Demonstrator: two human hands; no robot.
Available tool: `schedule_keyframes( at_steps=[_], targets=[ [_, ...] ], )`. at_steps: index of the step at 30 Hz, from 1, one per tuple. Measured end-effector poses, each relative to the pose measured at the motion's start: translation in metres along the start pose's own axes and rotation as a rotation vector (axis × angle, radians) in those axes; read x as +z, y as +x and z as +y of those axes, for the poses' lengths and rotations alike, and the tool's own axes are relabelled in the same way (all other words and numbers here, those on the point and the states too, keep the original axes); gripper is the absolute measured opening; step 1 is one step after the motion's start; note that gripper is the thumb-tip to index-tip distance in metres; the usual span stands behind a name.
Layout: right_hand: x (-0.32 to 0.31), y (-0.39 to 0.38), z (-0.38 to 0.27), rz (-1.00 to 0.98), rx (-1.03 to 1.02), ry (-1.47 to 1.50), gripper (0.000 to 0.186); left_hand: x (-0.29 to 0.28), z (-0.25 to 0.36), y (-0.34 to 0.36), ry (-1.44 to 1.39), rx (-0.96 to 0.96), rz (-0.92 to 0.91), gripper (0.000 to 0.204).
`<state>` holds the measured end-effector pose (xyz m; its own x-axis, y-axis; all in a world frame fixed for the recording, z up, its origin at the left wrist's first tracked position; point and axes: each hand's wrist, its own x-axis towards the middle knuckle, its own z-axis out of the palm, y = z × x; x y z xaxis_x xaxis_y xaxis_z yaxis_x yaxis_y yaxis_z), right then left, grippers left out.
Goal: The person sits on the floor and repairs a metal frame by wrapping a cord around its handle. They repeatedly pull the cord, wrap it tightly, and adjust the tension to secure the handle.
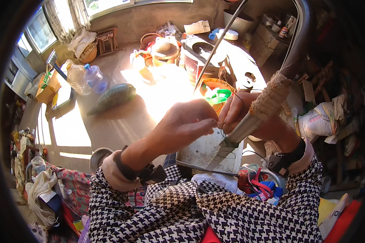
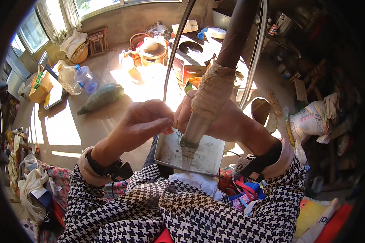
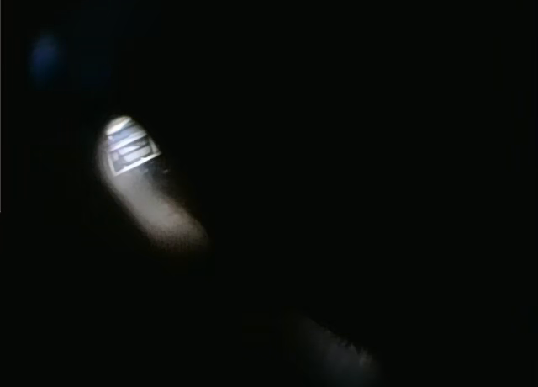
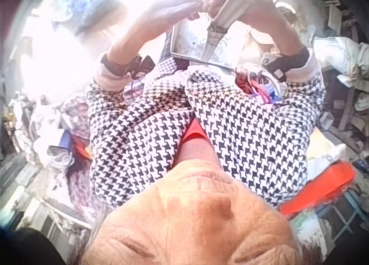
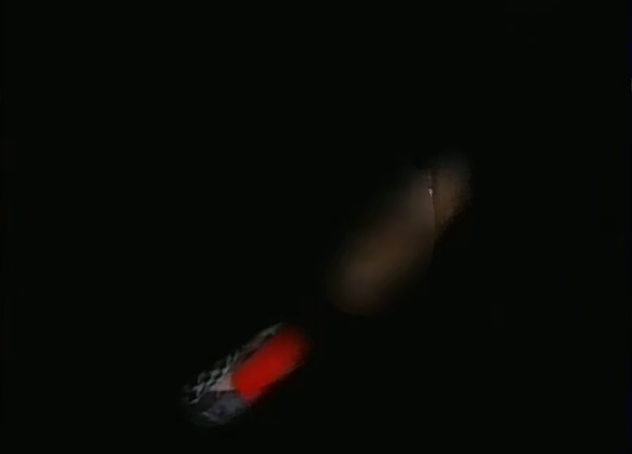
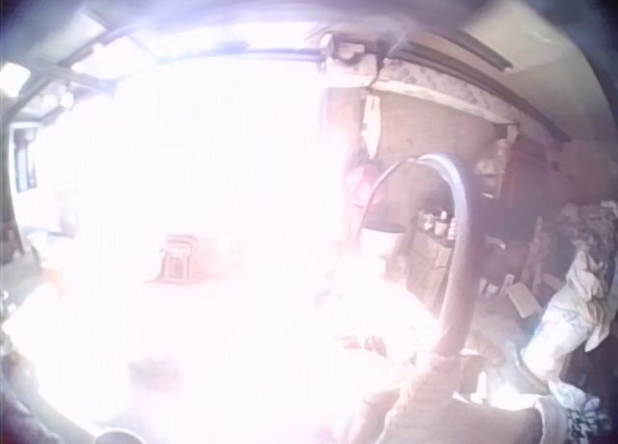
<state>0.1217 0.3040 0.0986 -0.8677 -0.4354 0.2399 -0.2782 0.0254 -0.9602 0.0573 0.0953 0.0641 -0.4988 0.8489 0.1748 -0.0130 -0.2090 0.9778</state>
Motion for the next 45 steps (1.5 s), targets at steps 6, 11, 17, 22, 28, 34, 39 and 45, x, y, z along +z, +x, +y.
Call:
schedule_keyframes(
  at_steps=[6, 11, 17, 22, 28, 34, 39, 45],
  targets=[
    [0.004, 0.007, -0.013, -0.042, -0.245, -0.423, 0.016, 0.008, -0.009, 0.001, -0.166, -0.044, -0.026, 0.021],
    [0.001, 0.010, -0.017, -0.174, -0.302, -0.742, 0.021, 0.002, -0.012, 0.006, -0.267, -0.159, -0.123, 0.023],
    [0.001, 0.008, -0.010, -0.085, -0.303, -0.764, 0.023, 0.007, -0.016, 0.007, -0.405, -0.139, -0.087, 0.024],
    [0.003, 0.007, -0.003, 0.063, -0.378, -0.745, 0.026, 0.006, -0.014, 0.006, -0.333, -0.136, -0.002, 0.018],
    [0.002, 0.003, -0.006, 0.094, -0.342, -0.807, 0.020, 0.007, -0.015, 0.004, -0.219, -0.045, 0.043, 0.015],
    [-0.004, -0.003, -0.005, 0.047, -0.159, -0.916, 0.012, 0.004, -0.014, -0.002, -0.127, -0.045, 0.035, 0.007],
    [-0.013, -0.024, -0.012, 0.105, 0.107, -0.774, 0.016, 0.005, -0.010, -0.019, -0.105, -0.087, 0.089, 0.005],
    [-0.011, -0.051, -0.006, 0.237, 0.362, -0.176, 0.023, 0.001, -0.002, -0.023, -0.144, -0.146, 0.023, 0.004]
  ],
)
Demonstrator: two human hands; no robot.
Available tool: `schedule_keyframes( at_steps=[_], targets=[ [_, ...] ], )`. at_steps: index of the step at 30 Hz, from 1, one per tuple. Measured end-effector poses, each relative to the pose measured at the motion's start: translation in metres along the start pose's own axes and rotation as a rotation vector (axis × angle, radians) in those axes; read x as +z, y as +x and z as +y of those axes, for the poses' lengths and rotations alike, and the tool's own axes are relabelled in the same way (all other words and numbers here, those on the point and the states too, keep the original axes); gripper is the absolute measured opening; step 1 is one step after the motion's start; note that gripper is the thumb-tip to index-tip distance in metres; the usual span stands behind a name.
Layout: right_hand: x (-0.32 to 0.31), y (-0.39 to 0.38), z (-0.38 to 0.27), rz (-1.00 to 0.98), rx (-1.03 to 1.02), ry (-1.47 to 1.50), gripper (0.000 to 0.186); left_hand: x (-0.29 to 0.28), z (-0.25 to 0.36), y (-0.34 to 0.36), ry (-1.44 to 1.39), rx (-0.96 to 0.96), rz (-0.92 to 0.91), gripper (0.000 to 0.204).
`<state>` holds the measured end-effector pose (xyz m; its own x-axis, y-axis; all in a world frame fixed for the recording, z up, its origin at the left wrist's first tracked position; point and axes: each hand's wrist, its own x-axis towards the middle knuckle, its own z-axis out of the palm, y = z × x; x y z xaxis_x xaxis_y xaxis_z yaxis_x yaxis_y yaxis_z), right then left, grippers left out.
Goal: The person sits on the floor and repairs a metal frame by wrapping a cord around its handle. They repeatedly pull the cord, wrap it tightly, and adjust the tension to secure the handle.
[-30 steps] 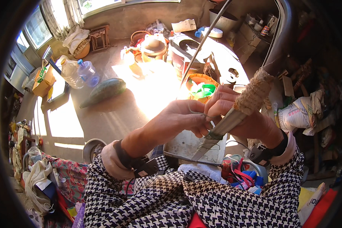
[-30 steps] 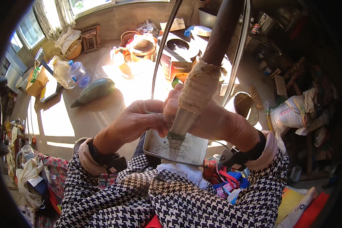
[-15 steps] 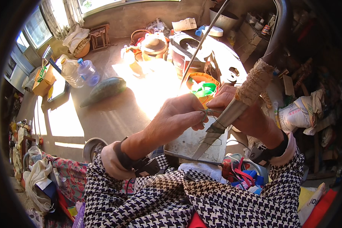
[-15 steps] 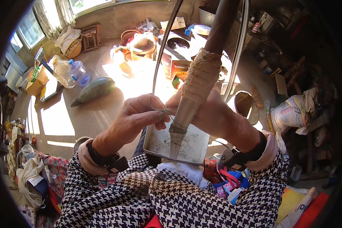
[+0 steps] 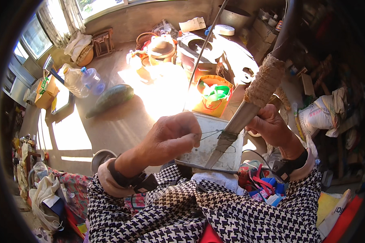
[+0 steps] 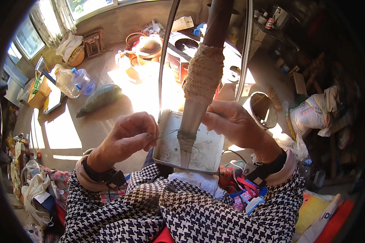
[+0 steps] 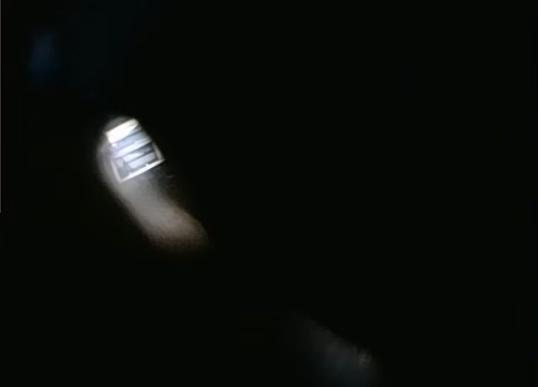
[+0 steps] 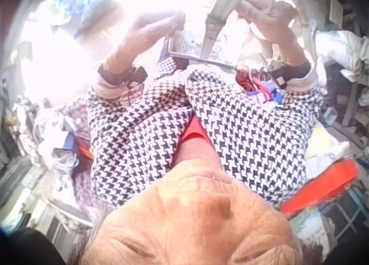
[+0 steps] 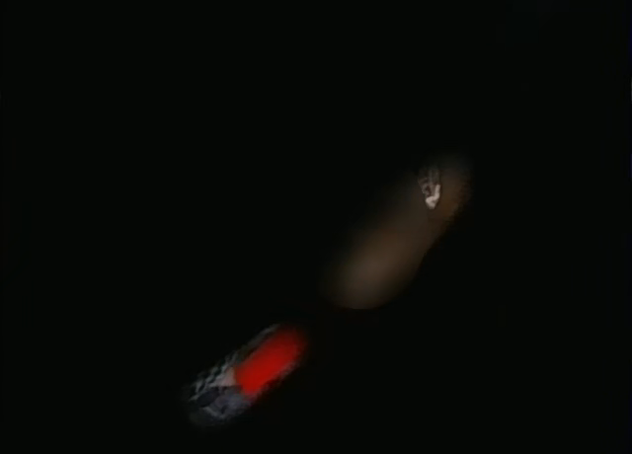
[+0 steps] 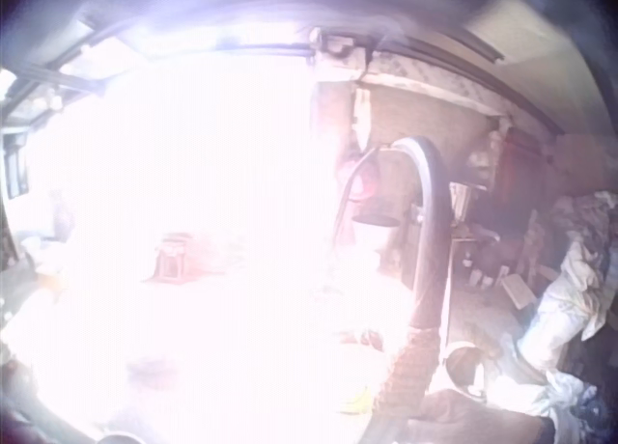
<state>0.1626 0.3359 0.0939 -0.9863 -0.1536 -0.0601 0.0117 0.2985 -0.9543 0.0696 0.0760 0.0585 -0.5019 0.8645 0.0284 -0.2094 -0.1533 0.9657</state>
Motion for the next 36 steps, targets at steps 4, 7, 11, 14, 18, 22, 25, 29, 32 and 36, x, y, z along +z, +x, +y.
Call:
schedule_keyframes(
  at_steps=[4, 7, 11, 14, 18, 22, 25, 29, 32, 36],
  targets=[
    [0.007, -0.010, 0.013, 0.036, 0.046, 0.067, 0.025, -0.002, 0.000, 0.003, -0.002, 0.015, -0.042, 0.004],
    [0.016, -0.019, 0.020, 0.108, 0.135, 0.157, 0.027, -0.005, -0.002, 0.004, -0.020, -0.003, -0.042, 0.003],
    [0.022, -0.026, 0.025, 0.086, 0.045, 0.297, 0.026, -0.003, -0.007, 0.002, 0.017, 0.021, 0.034, 0.003],
    [0.028, -0.031, 0.025, 0.231, -0.200, 0.258, 0.022, 0.001, -0.009, -0.001, 0.055, 0.098, 0.035, 0.003],
    [0.041, -0.040, 0.023, 0.331, -0.509, 0.045, 0.013, 0.004, -0.010, -0.001, 0.132, 0.056, 0.078, 0.004],
    [0.047, -0.043, 0.020, 0.415, -0.729, -0.225, 0.013, 0.004, -0.012, -0.001, 0.098, 0.031, 0.091, 0.004],
    [0.048, -0.040, 0.014, 0.399, -0.756, -0.276, 0.013, 0.004, -0.014, -0.001, 0.122, 0.034, 0.106, 0.005],
    [0.052, -0.036, 0.004, 0.212, -0.728, -0.208, 0.010, 0.004, -0.014, -0.002, 0.115, 0.052, 0.131, 0.003],
    [0.055, -0.034, -0.005, 0.242, -0.599, -0.339, 0.012, 0.007, -0.010, -0.007, 0.197, 0.166, 0.143, 0.001],
    [0.058, -0.022, -0.010, 0.293, -0.476, -0.317, 0.012, 0.016, 0.001, -0.014, 0.736, 0.486, 0.147, 0.009]
  ],
)
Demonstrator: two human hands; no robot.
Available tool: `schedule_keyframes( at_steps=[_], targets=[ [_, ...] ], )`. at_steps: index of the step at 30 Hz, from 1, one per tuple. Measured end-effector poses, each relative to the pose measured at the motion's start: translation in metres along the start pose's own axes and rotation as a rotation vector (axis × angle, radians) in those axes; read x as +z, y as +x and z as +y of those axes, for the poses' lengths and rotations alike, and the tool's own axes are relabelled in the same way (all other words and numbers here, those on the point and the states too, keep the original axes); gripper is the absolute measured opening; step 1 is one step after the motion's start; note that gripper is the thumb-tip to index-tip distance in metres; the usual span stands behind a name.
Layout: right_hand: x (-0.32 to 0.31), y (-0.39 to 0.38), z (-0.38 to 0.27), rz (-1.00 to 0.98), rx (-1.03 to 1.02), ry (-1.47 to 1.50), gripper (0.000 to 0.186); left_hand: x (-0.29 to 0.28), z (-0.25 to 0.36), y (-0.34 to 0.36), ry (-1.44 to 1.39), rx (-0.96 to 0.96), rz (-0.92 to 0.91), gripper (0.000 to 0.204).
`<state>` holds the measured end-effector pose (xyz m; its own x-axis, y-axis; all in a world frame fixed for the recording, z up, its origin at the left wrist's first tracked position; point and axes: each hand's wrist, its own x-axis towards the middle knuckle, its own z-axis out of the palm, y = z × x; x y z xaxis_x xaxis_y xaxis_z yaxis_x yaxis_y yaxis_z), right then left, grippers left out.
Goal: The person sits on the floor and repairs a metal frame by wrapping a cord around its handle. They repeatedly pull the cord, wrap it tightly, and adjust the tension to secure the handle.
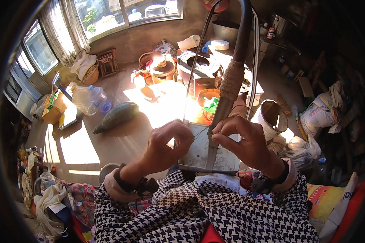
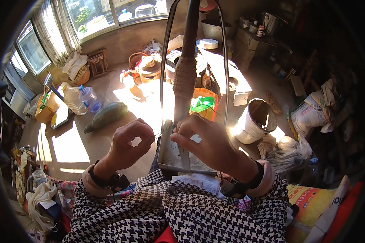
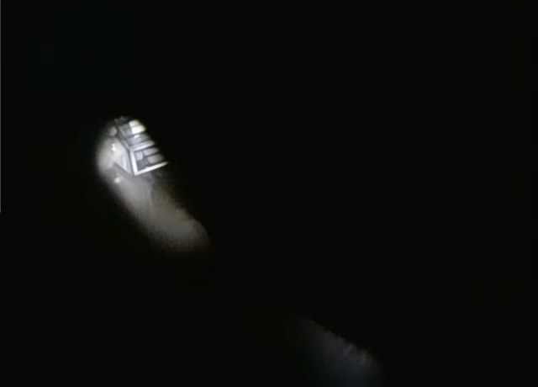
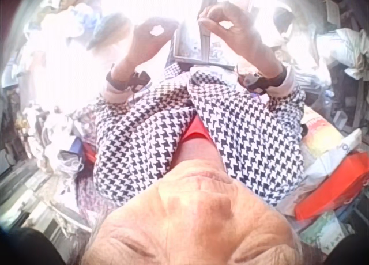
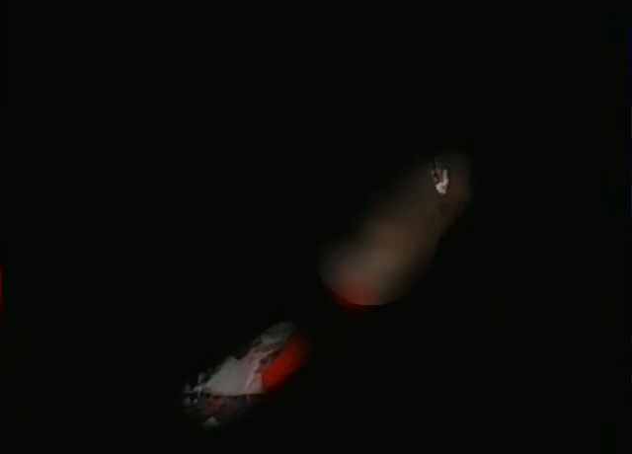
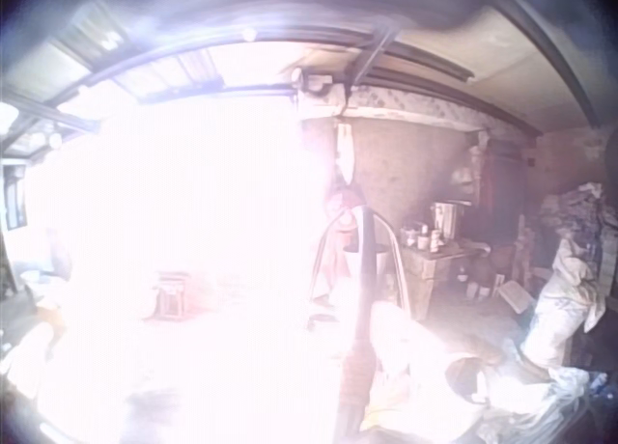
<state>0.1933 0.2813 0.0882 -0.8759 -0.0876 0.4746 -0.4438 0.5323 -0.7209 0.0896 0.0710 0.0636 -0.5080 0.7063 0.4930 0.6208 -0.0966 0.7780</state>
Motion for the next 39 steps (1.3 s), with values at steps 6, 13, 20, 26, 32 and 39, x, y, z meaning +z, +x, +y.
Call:
schedule_keyframes(
  at_steps=[6, 13, 20, 26, 32, 39],
  targets=[
    [0.004, 0.009, 0.004, 0.013, 0.003, -0.044, 0.016, 0.010, 0.012, 0.020, 0.422, 0.531, 0.019, 0.015],
    [0.001, 0.013, 0.005, -0.022, -0.173, -0.227, 0.016, 0.025, 0.010, 0.036, 0.415, 0.615, 0.083, 0.019],
    [0.000, 0.012, 0.009, -0.044, -0.178, -0.204, 0.017, 0.028, 0.006, 0.037, 0.526, 0.459, 0.029, 0.021],
    [0.000, 0.018, 0.014, 0.033, -0.064, -0.006, 0.011, 0.034, 0.002, 0.039, 0.428, 0.328, 0.152, 0.021],
    [-0.010, 0.016, 0.012, -0.030, 0.248, 0.339, 0.010, 0.028, -0.003, 0.028, 0.426, 0.268, 0.025, 0.014],
    [-0.011, 0.016, 0.013, -0.072, 0.088, 0.119, 0.010, 0.032, 0.002, 0.025, 0.307, 0.234, -0.048, 0.015]
  ],
)
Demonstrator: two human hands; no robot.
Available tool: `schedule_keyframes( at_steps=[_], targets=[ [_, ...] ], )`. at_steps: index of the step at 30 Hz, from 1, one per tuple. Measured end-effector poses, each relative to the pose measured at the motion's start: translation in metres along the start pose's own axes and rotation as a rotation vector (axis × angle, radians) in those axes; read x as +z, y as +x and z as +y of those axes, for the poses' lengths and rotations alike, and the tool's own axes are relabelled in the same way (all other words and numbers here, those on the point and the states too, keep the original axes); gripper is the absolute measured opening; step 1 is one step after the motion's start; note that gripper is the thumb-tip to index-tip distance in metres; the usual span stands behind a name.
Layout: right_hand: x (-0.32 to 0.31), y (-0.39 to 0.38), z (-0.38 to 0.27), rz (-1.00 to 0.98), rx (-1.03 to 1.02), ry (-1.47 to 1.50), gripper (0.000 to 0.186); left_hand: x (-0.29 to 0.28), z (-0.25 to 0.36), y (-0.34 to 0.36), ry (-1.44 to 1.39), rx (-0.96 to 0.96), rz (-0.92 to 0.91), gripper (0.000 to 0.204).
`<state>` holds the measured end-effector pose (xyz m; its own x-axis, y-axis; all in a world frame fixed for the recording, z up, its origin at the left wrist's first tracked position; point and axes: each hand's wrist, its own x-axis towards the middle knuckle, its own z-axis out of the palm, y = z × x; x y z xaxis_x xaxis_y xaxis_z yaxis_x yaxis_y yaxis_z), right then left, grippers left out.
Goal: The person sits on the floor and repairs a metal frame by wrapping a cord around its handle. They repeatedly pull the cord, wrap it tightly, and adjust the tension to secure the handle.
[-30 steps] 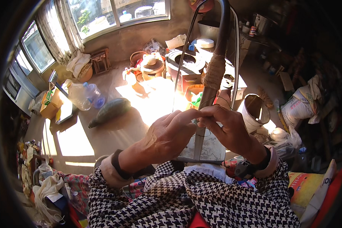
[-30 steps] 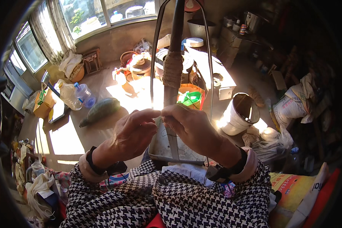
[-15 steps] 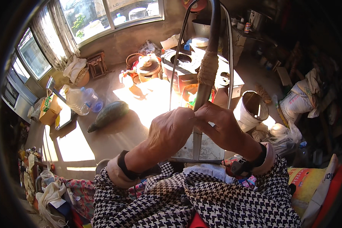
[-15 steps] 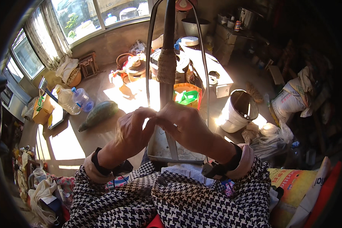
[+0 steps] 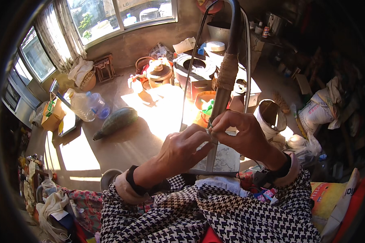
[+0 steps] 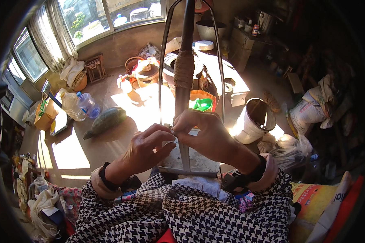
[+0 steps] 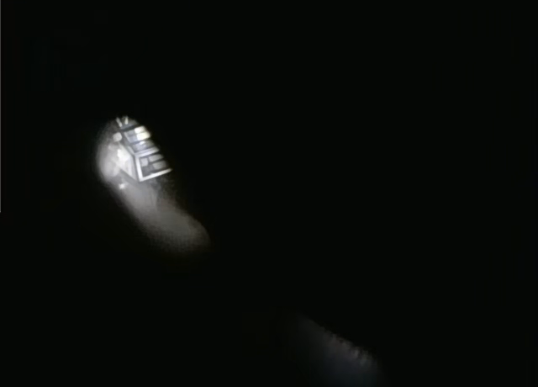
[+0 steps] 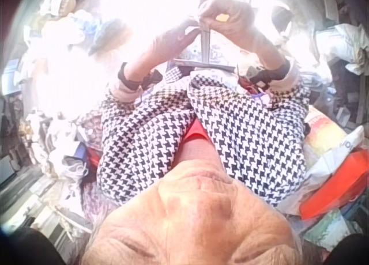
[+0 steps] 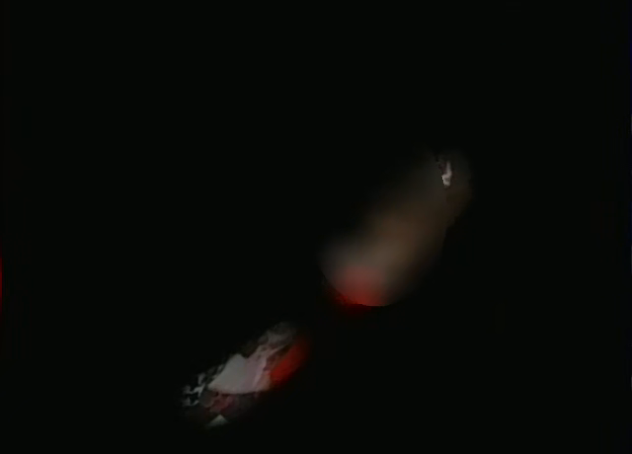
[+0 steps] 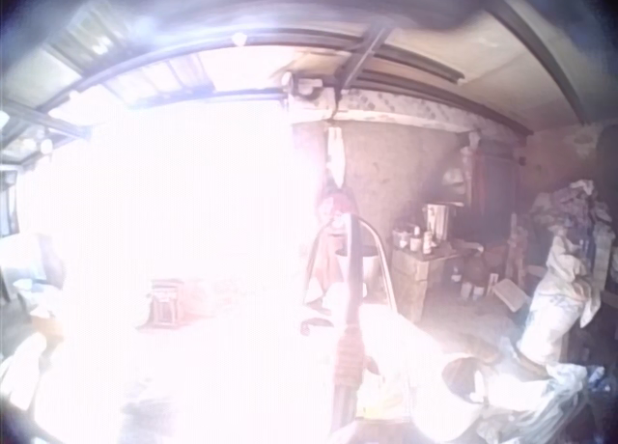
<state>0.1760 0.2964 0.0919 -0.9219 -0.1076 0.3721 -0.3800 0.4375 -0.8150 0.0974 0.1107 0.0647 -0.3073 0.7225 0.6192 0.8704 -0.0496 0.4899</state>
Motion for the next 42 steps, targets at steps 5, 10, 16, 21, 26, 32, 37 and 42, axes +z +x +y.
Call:
schedule_keyframes(
  at_steps=[5, 10, 16, 21, 26, 32, 37, 42],
  targets=[
    [-0.009, 0.005, 0.001, -0.097, -0.412, -0.447, 0.012, -0.005, -0.007, 0.020, -0.275, -0.004, 0.119, 0.020],
    [-0.020, 0.008, -0.004, -0.149, -0.741, -0.893, 0.015, 0.001, -0.024, 0.033, -0.280, 0.015, 0.041, 0.019],
    [-0.027, 0.014, -0.001, -0.070, -1.023, -1.025, 0.015, 0.002, -0.028, 0.035, -0.225, 0.039, 0.007, 0.017],
    [-0.026, 0.019, 0.009, -0.018, -1.076, -0.995, 0.016, 0.002, -0.028, 0.038, -0.242, 0.042, 0.034, 0.020],
    [-0.023, 0.019, 0.013, -0.025, -1.087, -0.925, 0.018, -0.004, -0.035, 0.044, -0.279, 0.119, -0.021, 0.019],
    [-0.021, 0.018, 0.014, -0.005, -1.040, -0.872, 0.017, -0.006, -0.032, 0.044, -0.282, 0.070, -0.016, 0.014],
    [-0.022, 0.018, 0.017, 0.029, -0.964, -0.880, 0.017, -0.005, -0.028, 0.041, -0.326, 0.034, 0.069, 0.014],
    [-0.020, 0.020, 0.019, 0.007, -0.965, -0.837, 0.017, -0.008, -0.031, 0.039, -0.321, 0.036, -0.008, 0.018]
  ],
)
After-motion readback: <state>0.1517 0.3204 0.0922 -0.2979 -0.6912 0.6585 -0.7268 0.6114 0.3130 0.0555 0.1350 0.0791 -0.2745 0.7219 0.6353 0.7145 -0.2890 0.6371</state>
